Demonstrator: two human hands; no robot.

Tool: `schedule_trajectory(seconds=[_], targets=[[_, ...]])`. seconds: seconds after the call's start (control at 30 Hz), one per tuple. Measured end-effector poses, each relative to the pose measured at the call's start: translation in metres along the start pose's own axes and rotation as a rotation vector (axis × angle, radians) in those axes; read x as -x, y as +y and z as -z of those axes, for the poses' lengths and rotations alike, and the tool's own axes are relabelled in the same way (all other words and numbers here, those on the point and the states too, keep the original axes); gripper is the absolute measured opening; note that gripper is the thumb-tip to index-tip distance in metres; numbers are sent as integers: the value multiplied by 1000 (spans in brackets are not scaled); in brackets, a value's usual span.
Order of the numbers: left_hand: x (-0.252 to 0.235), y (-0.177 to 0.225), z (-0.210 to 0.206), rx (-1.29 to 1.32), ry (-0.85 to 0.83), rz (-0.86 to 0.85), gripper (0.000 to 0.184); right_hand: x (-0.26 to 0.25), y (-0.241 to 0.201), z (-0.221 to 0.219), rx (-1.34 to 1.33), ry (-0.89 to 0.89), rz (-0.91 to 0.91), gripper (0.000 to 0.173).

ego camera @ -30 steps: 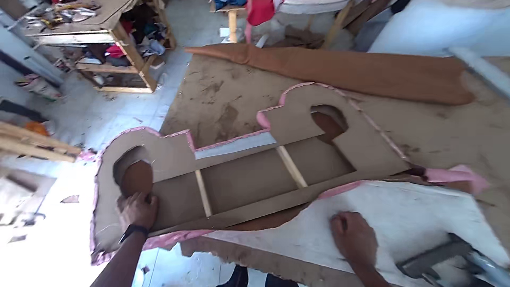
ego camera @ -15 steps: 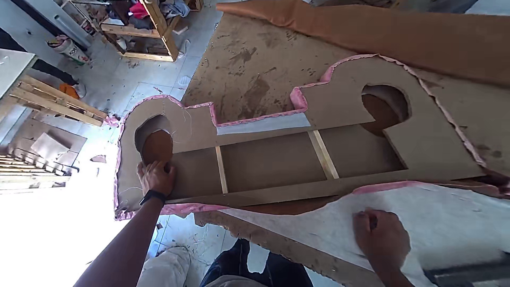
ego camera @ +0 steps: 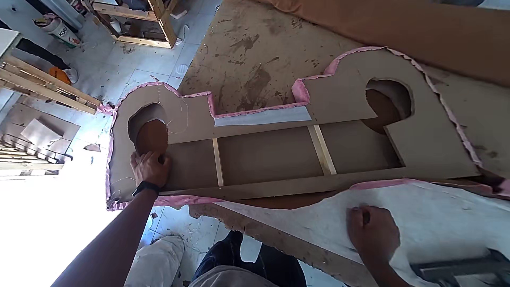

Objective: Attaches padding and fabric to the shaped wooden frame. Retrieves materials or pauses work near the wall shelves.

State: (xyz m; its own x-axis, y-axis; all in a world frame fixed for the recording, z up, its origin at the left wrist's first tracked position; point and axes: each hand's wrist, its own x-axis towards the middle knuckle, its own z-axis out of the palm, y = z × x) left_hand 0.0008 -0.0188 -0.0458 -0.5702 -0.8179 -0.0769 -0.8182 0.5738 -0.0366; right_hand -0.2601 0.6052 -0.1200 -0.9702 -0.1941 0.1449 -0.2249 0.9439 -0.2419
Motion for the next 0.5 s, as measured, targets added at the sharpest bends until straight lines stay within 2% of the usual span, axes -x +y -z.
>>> schedule_trajectory(seconds=[0.5], targets=[[-2, -6, -4, -9, 27, -10, 41, 4, -4, -3, -4, 16, 3, 42]])
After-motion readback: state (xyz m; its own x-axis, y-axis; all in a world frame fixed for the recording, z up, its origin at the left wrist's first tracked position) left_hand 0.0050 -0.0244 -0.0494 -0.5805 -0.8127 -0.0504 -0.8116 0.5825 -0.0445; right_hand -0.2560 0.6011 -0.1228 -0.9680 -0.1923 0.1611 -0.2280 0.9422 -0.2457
